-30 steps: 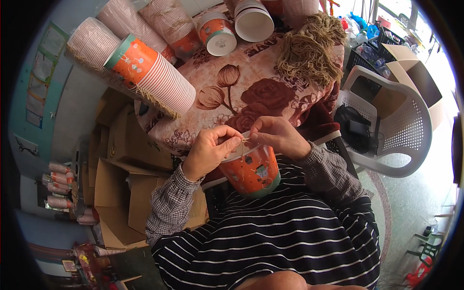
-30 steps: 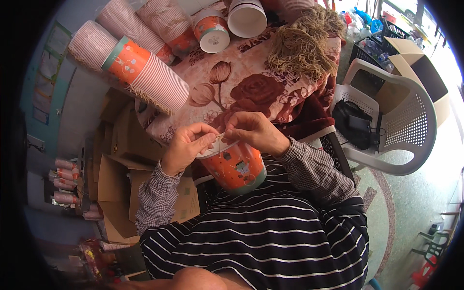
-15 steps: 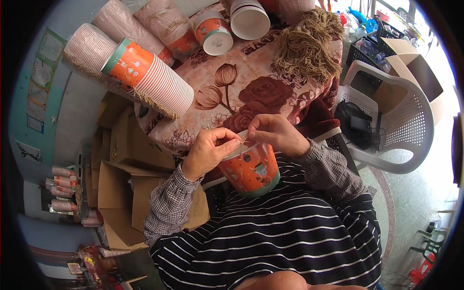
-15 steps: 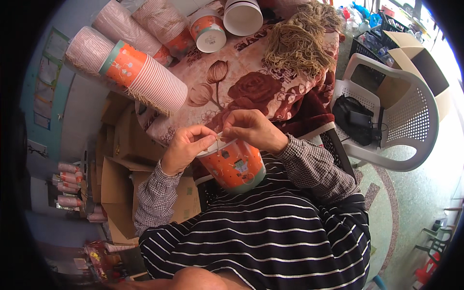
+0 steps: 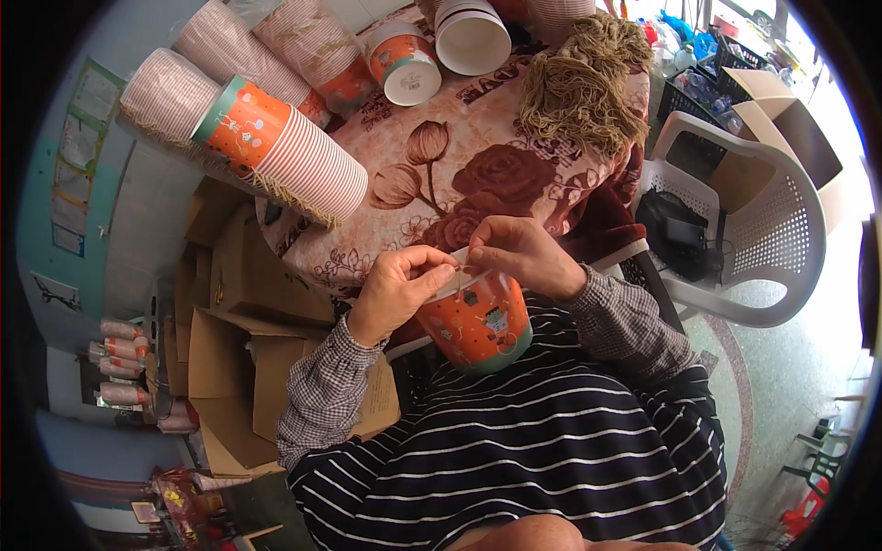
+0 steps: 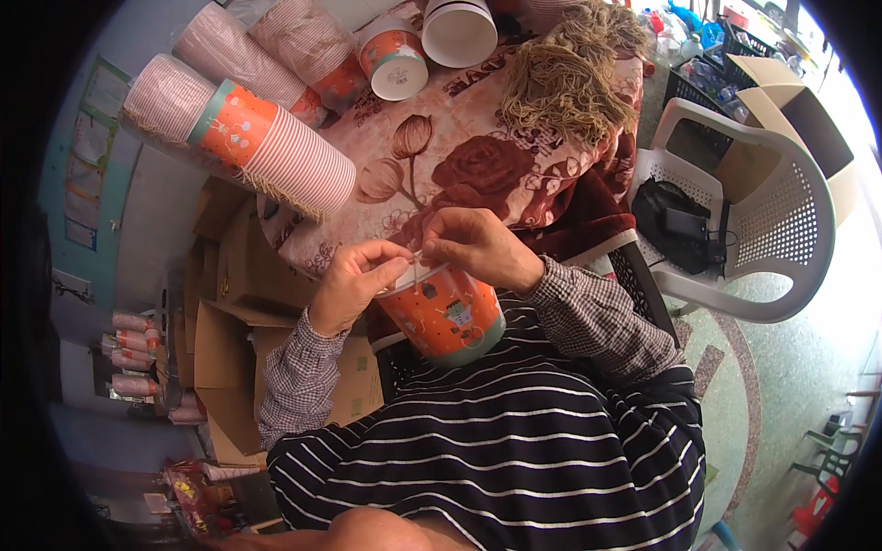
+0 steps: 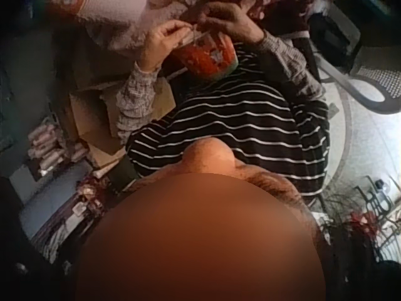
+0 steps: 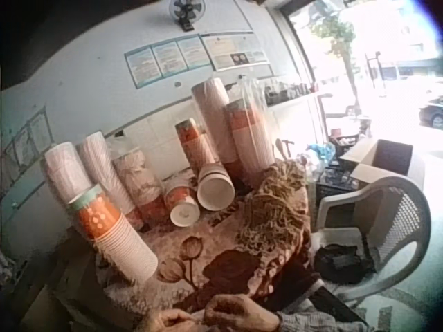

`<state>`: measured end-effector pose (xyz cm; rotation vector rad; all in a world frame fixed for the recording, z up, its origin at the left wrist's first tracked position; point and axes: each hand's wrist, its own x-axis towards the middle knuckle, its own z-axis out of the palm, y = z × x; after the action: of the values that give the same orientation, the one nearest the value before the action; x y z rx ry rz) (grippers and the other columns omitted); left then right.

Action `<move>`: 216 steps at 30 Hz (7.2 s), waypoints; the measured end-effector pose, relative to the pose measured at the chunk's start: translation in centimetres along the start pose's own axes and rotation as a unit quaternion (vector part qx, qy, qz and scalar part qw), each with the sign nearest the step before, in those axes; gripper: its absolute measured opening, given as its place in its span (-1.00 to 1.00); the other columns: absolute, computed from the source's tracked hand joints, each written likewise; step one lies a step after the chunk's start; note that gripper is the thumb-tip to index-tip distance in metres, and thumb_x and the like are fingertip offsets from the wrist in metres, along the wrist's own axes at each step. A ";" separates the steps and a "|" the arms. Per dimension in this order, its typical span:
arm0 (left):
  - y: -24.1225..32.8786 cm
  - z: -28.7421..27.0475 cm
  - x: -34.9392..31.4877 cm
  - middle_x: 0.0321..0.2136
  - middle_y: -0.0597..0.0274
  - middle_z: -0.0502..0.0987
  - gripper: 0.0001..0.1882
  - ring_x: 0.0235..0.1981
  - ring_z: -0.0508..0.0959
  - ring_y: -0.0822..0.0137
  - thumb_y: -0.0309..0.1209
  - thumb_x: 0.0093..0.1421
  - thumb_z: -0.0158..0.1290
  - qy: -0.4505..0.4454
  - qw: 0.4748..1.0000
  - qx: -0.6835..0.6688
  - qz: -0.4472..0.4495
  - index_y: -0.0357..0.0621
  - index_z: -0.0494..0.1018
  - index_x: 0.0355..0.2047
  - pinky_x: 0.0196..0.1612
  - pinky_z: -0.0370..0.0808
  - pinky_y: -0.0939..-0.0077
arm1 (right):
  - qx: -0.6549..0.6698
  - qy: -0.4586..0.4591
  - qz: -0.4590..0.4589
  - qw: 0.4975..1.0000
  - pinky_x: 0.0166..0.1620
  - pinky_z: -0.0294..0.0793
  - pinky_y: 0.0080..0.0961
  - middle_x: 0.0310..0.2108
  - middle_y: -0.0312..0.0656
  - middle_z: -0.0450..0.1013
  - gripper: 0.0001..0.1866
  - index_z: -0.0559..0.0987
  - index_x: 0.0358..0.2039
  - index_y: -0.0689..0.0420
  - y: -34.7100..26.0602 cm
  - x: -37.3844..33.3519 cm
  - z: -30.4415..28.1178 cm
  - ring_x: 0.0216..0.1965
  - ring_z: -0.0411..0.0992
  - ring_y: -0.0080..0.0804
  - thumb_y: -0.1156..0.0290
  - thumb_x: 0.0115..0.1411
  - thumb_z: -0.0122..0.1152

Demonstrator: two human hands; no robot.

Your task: The recorder is attaching thin string handles to pre-punched holes in decorative paper buckets.

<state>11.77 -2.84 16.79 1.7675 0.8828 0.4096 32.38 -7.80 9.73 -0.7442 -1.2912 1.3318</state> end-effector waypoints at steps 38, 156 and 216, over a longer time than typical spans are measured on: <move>-1.7 1.7 -0.1 -0.59 0.32 0.45 -0.84 -0.53 0.40 0.57 -0.42 0.16 0.19 0.037 0.984 0.089 0.149 -0.28 0.50 -0.44 -0.43 0.37 0.62 | -0.059 -0.042 -0.033 0.997 -0.17 0.45 -0.66 -0.35 -0.30 0.47 -0.65 0.36 -0.11 0.19 -0.2 0.0 -0.1 -0.28 0.44 -0.63 0.64 0.11 0.23; -17.2 -5.3 -0.6 -0.54 0.33 0.38 -0.82 -0.17 0.34 0.36 -0.30 0.37 -0.17 -0.002 0.708 -0.605 0.365 -0.02 0.25 -0.39 0.09 0.28 0.28 | -0.126 -0.083 0.070 0.986 -0.52 0.35 -0.77 -0.57 -0.37 0.44 -0.83 0.55 -0.34 0.24 -10.1 0.2 0.8 -0.56 0.37 -0.74 0.38 0.27 0.14; -0.9 3.6 -7.0 -0.45 0.08 0.50 -0.74 -0.46 0.56 0.10 -0.66 0.08 0.04 0.258 0.895 0.283 0.231 -0.20 0.50 -0.19 -0.43 0.51 0.38 | 0.103 -0.041 0.062 0.992 -0.25 0.43 -0.69 -0.33 -0.29 0.51 -0.83 0.49 -0.20 0.23 -0.5 -2.8 4.7 -0.32 0.43 -0.67 0.46 0.22 0.20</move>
<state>9.14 -10.21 15.56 2.4817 1.0036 1.0539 28.66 -11.79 10.54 -0.6386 -1.1649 1.5844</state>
